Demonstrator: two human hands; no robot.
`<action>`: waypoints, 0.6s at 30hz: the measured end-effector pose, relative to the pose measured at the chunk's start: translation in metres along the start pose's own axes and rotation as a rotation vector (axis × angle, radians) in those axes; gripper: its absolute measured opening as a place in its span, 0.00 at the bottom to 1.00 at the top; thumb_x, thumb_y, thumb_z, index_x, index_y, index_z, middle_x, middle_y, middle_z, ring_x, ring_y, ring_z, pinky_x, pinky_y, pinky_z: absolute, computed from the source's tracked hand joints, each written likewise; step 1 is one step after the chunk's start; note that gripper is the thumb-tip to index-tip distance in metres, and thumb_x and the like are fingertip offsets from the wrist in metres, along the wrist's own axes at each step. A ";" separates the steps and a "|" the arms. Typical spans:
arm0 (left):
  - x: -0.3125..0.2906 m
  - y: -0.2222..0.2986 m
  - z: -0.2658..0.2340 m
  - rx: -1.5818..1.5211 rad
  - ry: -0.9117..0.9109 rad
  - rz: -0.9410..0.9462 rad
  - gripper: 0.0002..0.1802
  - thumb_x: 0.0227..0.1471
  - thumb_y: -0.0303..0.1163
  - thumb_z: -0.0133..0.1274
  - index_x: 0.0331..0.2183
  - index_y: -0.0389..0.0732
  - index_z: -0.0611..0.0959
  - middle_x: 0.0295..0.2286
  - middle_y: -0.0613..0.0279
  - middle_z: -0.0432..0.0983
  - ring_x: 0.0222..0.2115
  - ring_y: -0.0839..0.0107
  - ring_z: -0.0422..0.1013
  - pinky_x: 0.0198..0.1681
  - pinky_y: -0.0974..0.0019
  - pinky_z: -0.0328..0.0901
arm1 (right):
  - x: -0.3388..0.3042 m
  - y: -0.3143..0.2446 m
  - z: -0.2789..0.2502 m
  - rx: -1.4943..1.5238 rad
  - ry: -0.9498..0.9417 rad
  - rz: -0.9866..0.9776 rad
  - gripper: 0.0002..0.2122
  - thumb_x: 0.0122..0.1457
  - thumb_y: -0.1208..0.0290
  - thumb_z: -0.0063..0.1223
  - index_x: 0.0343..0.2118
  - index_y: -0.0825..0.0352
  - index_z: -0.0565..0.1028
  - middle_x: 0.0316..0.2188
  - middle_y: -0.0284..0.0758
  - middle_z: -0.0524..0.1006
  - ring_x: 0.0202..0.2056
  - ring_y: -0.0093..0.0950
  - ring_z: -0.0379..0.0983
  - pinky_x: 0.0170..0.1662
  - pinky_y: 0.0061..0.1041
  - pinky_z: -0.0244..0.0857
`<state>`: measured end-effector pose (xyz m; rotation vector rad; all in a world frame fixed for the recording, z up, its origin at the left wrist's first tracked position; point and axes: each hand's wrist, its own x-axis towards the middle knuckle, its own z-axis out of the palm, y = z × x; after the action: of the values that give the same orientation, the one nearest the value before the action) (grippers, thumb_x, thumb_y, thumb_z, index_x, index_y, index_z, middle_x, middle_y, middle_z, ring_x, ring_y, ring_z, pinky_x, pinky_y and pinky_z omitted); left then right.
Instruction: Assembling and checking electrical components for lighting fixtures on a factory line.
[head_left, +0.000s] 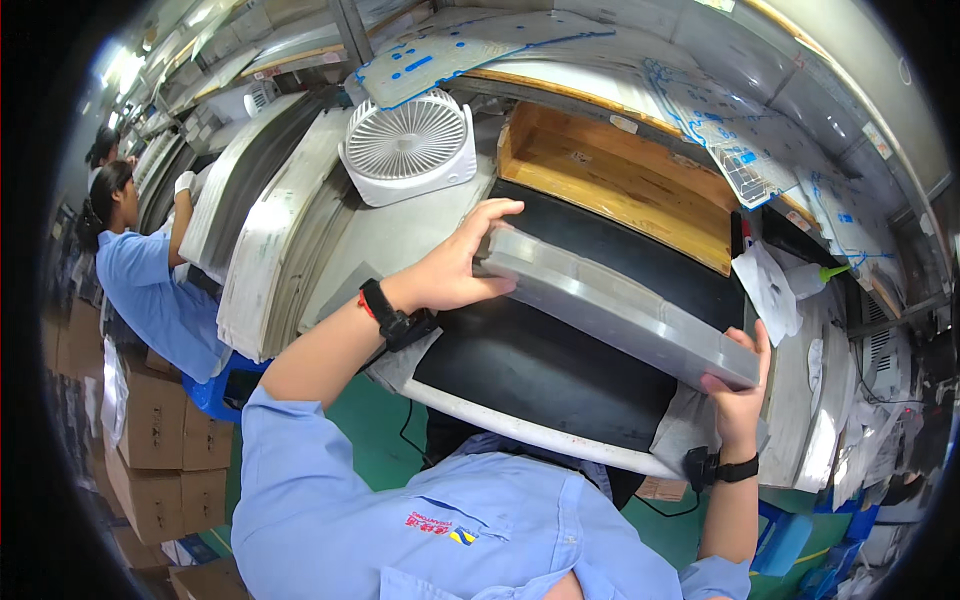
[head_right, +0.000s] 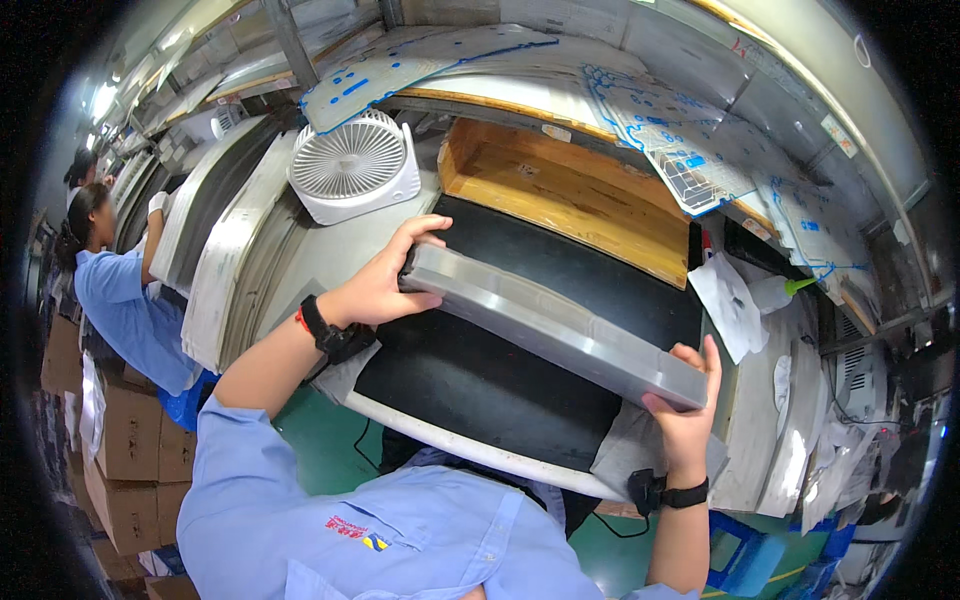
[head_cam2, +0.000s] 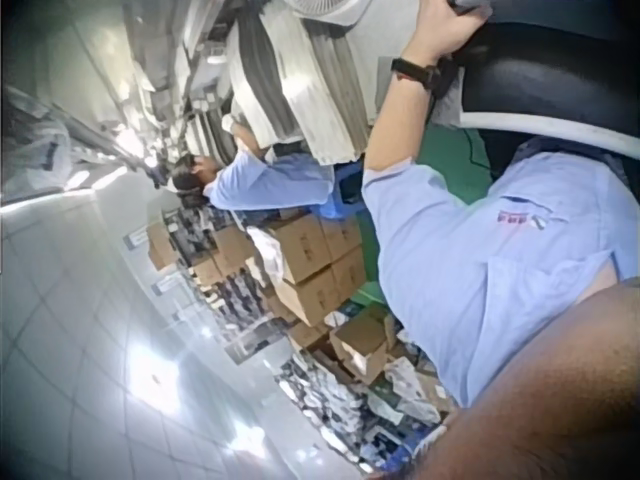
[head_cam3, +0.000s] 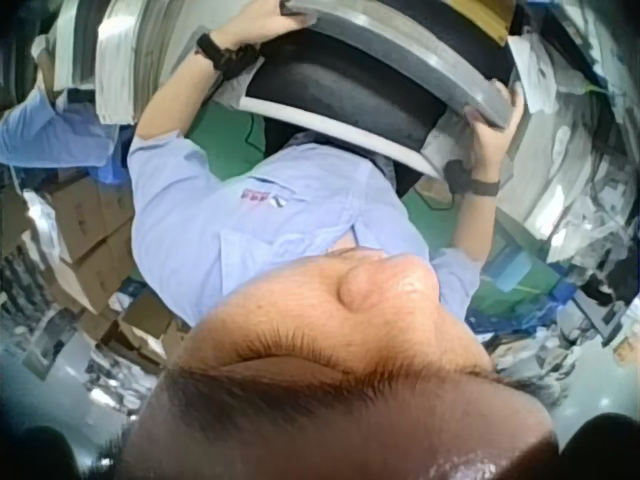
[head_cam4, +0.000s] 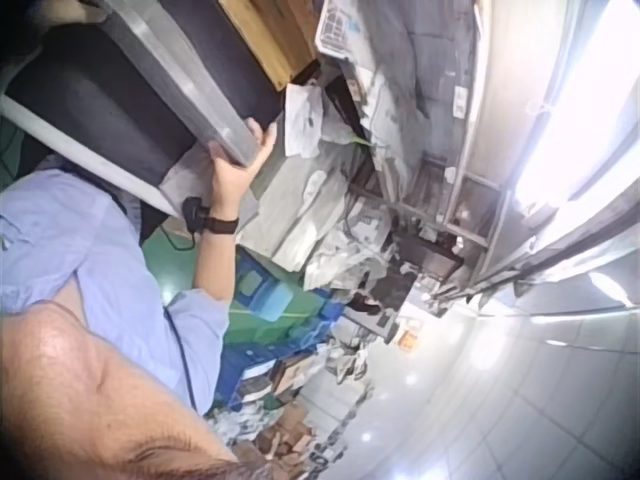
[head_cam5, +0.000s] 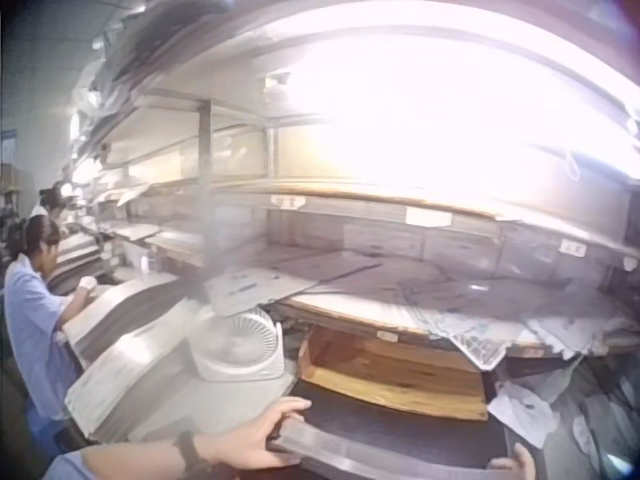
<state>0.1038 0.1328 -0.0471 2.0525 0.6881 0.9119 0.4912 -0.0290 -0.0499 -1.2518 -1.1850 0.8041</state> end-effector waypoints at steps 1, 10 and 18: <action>0.002 0.001 -0.001 0.048 0.002 -0.011 0.44 0.38 0.19 0.61 0.56 0.43 0.60 0.54 0.59 0.57 0.52 0.66 0.61 0.56 0.63 0.55 | 0.004 -0.005 0.000 -0.073 -0.008 -0.029 0.50 0.36 0.74 0.69 0.63 0.66 0.49 0.51 0.39 0.66 0.53 0.32 0.63 0.57 0.30 0.56; 0.006 -0.003 -0.006 -0.012 -0.084 -0.044 0.33 0.40 0.23 0.60 0.50 0.42 0.68 0.49 0.57 0.63 0.53 0.62 0.59 0.58 0.60 0.53 | 0.037 -0.090 0.029 -1.097 -0.185 -0.594 0.50 0.33 0.51 0.70 0.60 0.70 0.58 0.58 0.50 0.60 0.59 0.47 0.57 0.60 0.38 0.52; 0.017 0.043 -0.021 0.536 -0.010 0.306 0.50 0.42 0.51 0.60 0.58 0.35 0.58 0.59 0.43 0.50 0.60 0.48 0.48 0.62 0.52 0.46 | 0.037 -0.065 0.035 -1.244 -0.348 -0.388 0.32 0.34 0.66 0.69 0.46 0.69 0.68 0.39 0.39 0.72 0.40 0.38 0.69 0.41 0.33 0.61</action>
<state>0.1045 0.1293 0.0037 2.6927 0.6749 0.9566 0.4580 0.0034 0.0180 -1.7669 -2.2850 -0.1205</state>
